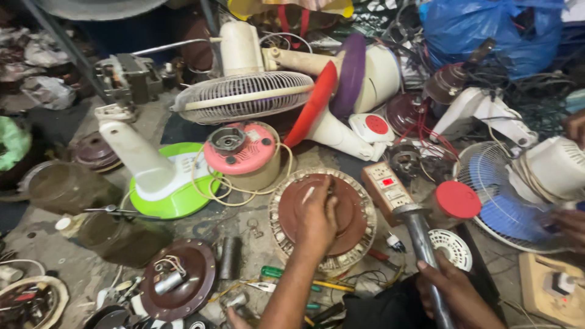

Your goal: The person disassembles a brown electric motor housing using a screwdriver and a hammer. They remove screws, separate the housing halves, and tap the central shaft to loosen components. The person then reassembles the housing and tightens the screws.

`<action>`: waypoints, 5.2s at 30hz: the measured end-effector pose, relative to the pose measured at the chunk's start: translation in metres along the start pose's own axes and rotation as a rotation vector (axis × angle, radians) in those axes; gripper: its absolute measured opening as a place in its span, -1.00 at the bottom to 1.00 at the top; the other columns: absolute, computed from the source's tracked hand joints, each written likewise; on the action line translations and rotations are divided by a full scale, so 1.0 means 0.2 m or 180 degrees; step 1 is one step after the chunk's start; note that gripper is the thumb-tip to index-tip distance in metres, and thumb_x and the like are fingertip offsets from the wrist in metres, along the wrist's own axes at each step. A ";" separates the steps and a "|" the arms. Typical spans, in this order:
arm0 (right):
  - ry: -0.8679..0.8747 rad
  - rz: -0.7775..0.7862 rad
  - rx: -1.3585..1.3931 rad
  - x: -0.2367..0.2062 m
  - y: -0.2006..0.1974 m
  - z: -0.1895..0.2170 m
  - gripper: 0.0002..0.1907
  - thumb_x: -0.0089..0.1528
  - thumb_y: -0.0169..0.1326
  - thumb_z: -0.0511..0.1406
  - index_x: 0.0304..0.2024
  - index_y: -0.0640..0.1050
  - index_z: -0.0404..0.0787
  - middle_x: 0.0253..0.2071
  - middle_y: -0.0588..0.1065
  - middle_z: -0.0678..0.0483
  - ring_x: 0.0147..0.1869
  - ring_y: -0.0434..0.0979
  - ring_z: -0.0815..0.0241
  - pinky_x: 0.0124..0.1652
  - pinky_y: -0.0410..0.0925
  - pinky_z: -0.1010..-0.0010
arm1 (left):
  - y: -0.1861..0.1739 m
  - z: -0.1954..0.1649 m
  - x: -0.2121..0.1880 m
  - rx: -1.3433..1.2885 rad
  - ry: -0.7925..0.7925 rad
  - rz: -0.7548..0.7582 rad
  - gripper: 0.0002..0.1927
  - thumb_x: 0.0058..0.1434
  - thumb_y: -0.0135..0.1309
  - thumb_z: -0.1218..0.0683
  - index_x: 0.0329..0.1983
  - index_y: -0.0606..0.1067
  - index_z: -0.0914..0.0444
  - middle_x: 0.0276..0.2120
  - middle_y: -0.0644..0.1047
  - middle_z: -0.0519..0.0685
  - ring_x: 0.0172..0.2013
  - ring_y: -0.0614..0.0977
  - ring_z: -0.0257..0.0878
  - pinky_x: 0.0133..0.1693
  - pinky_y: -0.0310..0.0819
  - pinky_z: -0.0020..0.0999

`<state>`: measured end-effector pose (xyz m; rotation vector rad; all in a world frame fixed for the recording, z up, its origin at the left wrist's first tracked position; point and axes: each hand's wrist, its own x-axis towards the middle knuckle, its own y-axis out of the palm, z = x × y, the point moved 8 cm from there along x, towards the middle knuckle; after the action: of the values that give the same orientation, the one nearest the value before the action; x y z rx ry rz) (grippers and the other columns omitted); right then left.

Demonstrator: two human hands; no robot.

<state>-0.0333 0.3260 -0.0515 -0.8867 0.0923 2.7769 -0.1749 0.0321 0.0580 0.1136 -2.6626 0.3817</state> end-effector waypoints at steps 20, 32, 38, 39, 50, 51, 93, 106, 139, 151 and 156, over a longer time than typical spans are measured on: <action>0.0069 0.0463 0.0303 0.18 0.09 -0.09 -0.04 0.12 0.19 -0.33 0.49 0.01 -0.13 -0.35 0.48 -0.06 -0.45 0.50 0.13 -0.47 0.43 0.25 | -0.08 -0.05 -0.07 0.0406 0.0106 -0.0912 -0.65 0.19 0.32 0.02 -0.16 0.46 0.33 -0.27 0.50 0.12 -0.24 0.55 0.01 -0.17 0.45 -0.14; -0.1556 -0.0103 -0.1880 0.26 0.52 0.29 0.10 -0.03 0.47 -0.22 0.45 0.15 -0.11 0.40 0.31 -0.08 0.45 0.30 0.00 0.31 0.22 0.24 | -0.05 0.12 -0.08 0.0528 -0.0214 -0.0856 -0.71 0.12 0.31 0.08 -0.26 0.47 0.34 -0.33 0.53 0.14 -0.28 0.58 0.02 -0.20 0.44 -0.12; -0.1136 -0.0543 -0.2481 0.26 0.55 0.35 -0.22 0.05 0.33 -0.03 0.30 0.40 0.06 0.22 0.51 -0.04 0.33 0.49 -0.02 0.24 0.35 0.21 | -0.04 0.23 0.00 0.0228 -0.0066 -0.0177 -0.76 0.09 0.26 0.12 -0.19 0.57 0.31 -0.27 0.62 0.12 -0.24 0.68 -0.02 -0.16 0.55 -0.21; -0.1116 -0.0645 -0.2655 0.26 0.55 0.36 -0.29 0.09 0.30 0.01 0.27 0.44 0.08 0.22 0.51 -0.04 0.33 0.48 -0.05 0.23 0.34 0.17 | -0.05 0.23 0.01 0.0313 0.0035 -0.0123 -0.75 0.11 0.24 0.14 -0.14 0.58 0.30 -0.24 0.63 0.15 -0.20 0.68 0.02 -0.13 0.53 -0.20; -0.0954 -0.1163 -0.2831 0.45 0.42 0.33 -0.37 0.17 0.10 -0.18 0.32 0.41 -0.02 0.15 0.53 -0.18 0.25 0.52 -0.20 0.15 0.38 0.03 | 0.06 0.14 -0.03 -0.0637 -0.0485 0.0250 -0.63 0.30 0.02 0.23 0.18 0.48 0.27 -0.05 0.65 0.17 -0.03 0.71 -0.02 0.01 0.54 -0.27; -0.1242 -0.1390 -0.2541 0.43 0.37 0.37 -0.35 0.14 0.10 -0.28 0.33 0.43 -0.08 0.12 0.55 -0.22 0.21 0.55 -0.21 0.12 0.40 0.04 | 0.06 0.12 -0.02 -0.0661 -0.0462 0.0215 -0.65 0.30 0.01 0.23 0.16 0.49 0.28 -0.06 0.66 0.17 -0.04 0.72 -0.02 0.00 0.55 -0.27; -0.1895 0.1135 0.2275 -0.51 0.84 1.64 -0.48 0.30 -0.12 0.19 -0.55 0.25 0.04 -0.73 -0.06 0.30 -0.68 -0.15 0.35 -0.55 -0.11 0.40 | -0.30 -0.37 -0.11 -0.0740 0.0375 0.0223 -0.38 0.34 -0.18 -0.16 0.35 0.36 0.29 0.13 0.51 0.15 0.13 0.53 0.00 0.11 0.35 -0.21; -0.2272 0.1995 0.1966 -0.99 0.78 1.73 -0.48 0.37 -0.15 0.13 -0.54 0.29 -0.01 -0.75 -0.03 0.28 -0.70 -0.12 0.33 -0.57 -0.04 0.40 | -0.15 -0.87 -0.01 -0.2870 0.0589 0.1980 -0.24 0.31 -0.35 -0.30 0.34 0.36 0.30 0.01 0.56 0.19 -0.02 0.60 -0.01 -0.05 0.44 -0.20; -0.2263 0.1840 0.0871 -0.33 0.95 1.27 -0.51 0.41 -0.18 -0.03 -0.50 0.34 -0.18 -0.75 0.01 0.22 -0.72 -0.05 0.32 -0.59 0.03 0.37 | -0.29 0.27 -0.27 -0.2691 -0.1981 -0.0187 -0.01 0.24 -0.44 -0.50 0.35 0.35 0.36 0.08 0.58 0.23 -0.01 0.67 0.03 -0.06 0.62 -0.10; -0.2089 0.2052 0.0732 0.12 1.04 0.90 -0.58 0.38 -0.07 -0.15 -0.50 0.32 -0.26 -0.69 0.12 0.15 -0.67 0.02 0.29 -0.59 0.03 0.37 | -0.03 0.56 -0.14 -0.2320 -0.1600 -0.0563 -0.30 0.42 -0.20 -0.24 0.30 0.43 0.43 0.23 0.53 0.17 0.22 0.52 -0.12 0.25 0.30 -0.29; -0.1937 0.1923 0.0837 0.17 1.02 0.80 -0.59 0.36 -0.09 -0.15 -0.50 0.35 -0.28 -0.65 0.17 0.09 -0.66 0.04 0.30 -0.60 0.02 0.38 | -0.03 0.61 -0.22 -0.2540 -0.1558 -0.0617 -0.44 0.44 -0.13 -0.06 0.32 0.41 0.43 0.20 0.54 0.16 0.17 0.54 -0.17 0.23 0.35 -0.31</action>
<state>-0.1972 0.1552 0.0567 0.1013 0.6981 3.3232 -0.1847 -0.0078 -0.0648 0.2309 -3.0101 -0.8737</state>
